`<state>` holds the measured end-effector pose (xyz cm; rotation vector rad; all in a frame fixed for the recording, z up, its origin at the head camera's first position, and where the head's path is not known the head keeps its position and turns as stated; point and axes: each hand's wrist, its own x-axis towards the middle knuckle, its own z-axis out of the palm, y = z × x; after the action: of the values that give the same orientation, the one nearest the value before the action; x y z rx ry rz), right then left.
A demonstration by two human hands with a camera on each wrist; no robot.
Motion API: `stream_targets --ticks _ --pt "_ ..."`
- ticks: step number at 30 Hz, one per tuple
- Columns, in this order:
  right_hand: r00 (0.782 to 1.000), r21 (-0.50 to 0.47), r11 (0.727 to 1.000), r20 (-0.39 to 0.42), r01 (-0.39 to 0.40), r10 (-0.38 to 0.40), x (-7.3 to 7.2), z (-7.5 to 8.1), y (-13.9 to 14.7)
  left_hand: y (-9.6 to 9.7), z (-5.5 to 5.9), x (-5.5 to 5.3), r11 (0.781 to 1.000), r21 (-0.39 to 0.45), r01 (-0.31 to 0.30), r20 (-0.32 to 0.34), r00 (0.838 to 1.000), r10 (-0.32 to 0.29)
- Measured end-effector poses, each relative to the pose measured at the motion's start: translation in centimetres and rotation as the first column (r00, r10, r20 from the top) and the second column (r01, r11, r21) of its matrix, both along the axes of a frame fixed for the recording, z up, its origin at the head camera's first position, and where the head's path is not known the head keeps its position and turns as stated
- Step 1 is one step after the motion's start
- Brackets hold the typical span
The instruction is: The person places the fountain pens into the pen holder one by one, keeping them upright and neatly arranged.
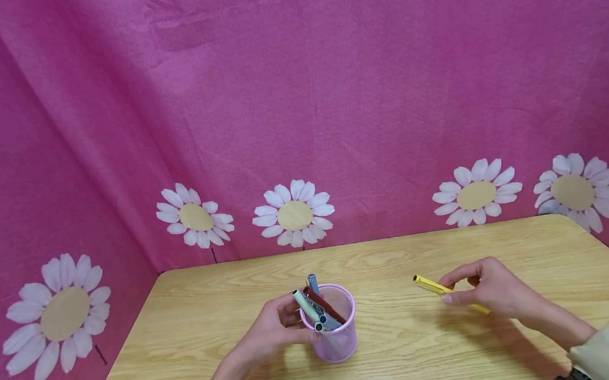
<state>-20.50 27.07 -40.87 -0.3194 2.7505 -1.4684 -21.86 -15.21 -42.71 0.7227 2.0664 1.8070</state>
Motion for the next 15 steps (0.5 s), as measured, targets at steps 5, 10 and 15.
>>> stream_targets --ticks 5,10,15 --pt "1.000 -0.021 1.000 0.002 0.011 -0.011 0.3 0.5 -0.7 0.0 0.0 -0.1 1.000 -0.005 -0.013 0.012 1.000 0.013" --pt "1.000 -0.034 0.999 0.004 0.020 -0.019 0.5 0.9 -1.3 0.0 0.0 -0.1 1.000 0.009 -0.005 0.014 1.000 0.005" --pt "1.000 -0.050 0.999 0.003 0.019 -0.019 0.8 1.2 -1.9 0.0 0.0 -0.1 1.000 0.008 -0.005 0.024 1.000 0.004"
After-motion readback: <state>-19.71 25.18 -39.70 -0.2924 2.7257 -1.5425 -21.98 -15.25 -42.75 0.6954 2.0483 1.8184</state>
